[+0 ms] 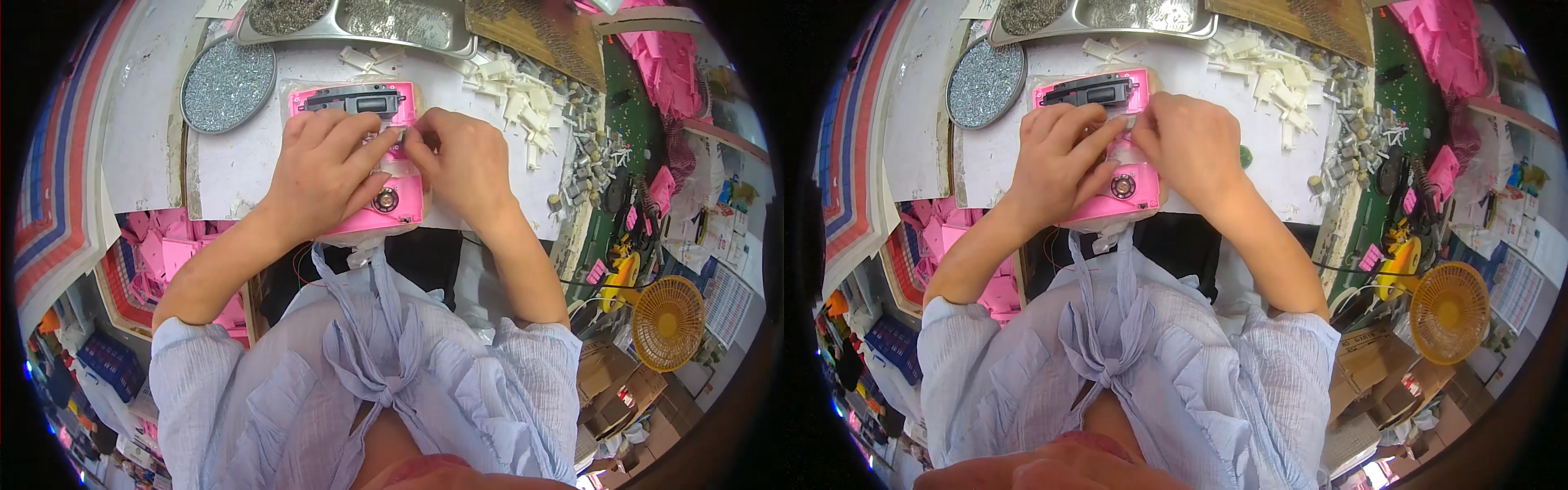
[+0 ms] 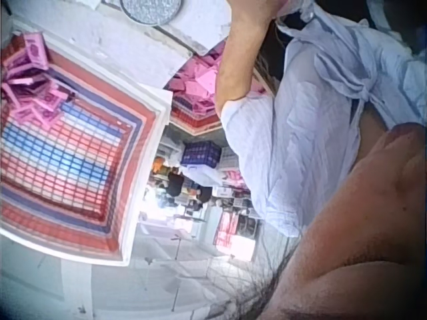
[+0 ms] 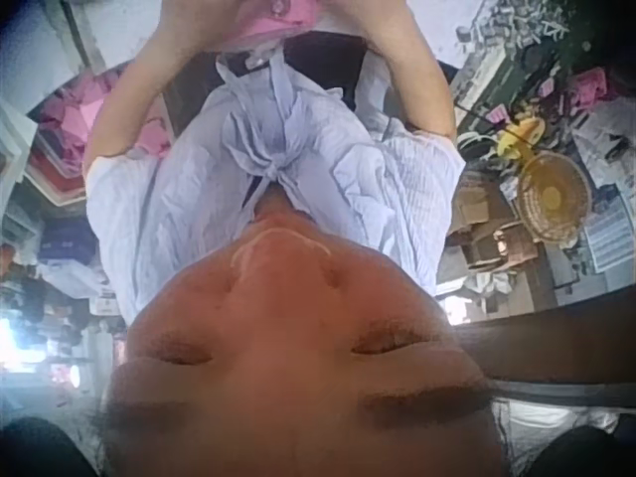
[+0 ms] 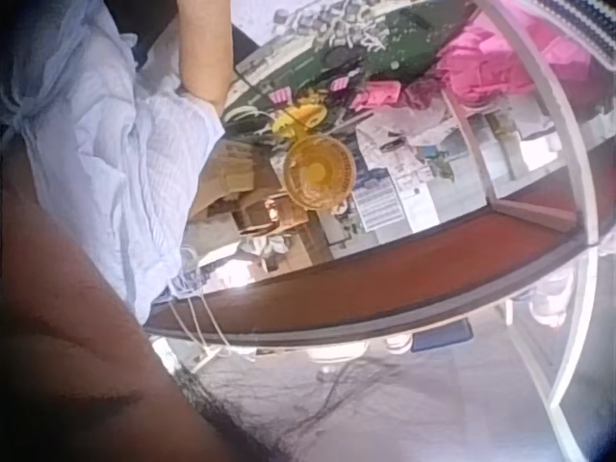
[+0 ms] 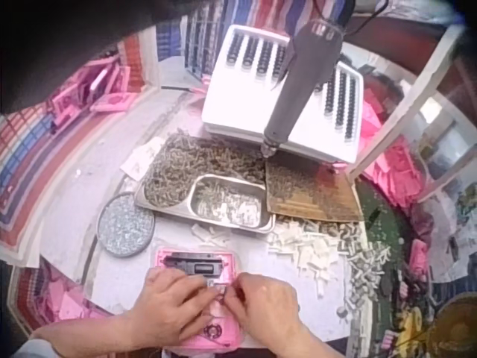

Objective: Assembling the internal components of a pink electronic toy, including soldering wires and securing the housing with an electric screwdriver.

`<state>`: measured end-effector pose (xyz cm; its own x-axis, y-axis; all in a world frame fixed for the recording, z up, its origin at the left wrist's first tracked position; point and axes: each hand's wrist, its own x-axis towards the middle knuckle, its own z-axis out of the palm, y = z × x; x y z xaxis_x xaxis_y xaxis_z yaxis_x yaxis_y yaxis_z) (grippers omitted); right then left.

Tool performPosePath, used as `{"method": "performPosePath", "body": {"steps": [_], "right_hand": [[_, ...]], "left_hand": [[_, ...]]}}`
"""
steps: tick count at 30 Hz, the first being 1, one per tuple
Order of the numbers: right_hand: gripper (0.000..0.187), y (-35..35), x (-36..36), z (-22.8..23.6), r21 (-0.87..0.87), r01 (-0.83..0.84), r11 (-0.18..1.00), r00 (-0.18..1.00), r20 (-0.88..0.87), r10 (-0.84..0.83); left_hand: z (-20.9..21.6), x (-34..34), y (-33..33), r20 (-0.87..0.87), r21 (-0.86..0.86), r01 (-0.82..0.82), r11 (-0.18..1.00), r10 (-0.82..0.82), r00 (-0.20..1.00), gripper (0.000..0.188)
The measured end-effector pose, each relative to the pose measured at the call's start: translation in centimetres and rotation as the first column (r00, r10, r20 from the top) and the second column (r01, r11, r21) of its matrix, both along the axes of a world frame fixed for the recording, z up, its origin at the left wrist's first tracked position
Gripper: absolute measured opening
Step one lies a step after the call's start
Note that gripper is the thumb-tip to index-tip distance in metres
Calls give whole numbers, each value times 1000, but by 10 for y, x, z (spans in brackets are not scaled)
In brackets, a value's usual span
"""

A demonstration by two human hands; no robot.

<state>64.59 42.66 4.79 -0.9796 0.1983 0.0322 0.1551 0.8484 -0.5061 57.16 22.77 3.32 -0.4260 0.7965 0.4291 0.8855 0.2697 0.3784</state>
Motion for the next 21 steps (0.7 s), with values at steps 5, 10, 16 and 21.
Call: {"method": "performPosePath", "body": {"steps": [5, 10, 16, 21], "right_hand": [[18, 0, -8, 3, -71, 31, 997, 992, 125, -22], [12, -30, -3, 20, 433, -343, 833, 939, 184, 291], [18, -18, 7, 26, 288, -336, 897, 935, 218, 280], [34, 174, -29, 35, -75, 50, 996, 994, 101, -42]], "left_hand": [[-4, -3, 7, -105, -91, -13, 996, 4, 994, 45], [-2, -11, 10, -49, -68, 12, 998, -15, 999, 33], [15, -26, 36, 44, -29, 84, 996, -83, 996, 25], [26, -38, 41, 121, -167, 167, 972, -148, 982, 25]]}}
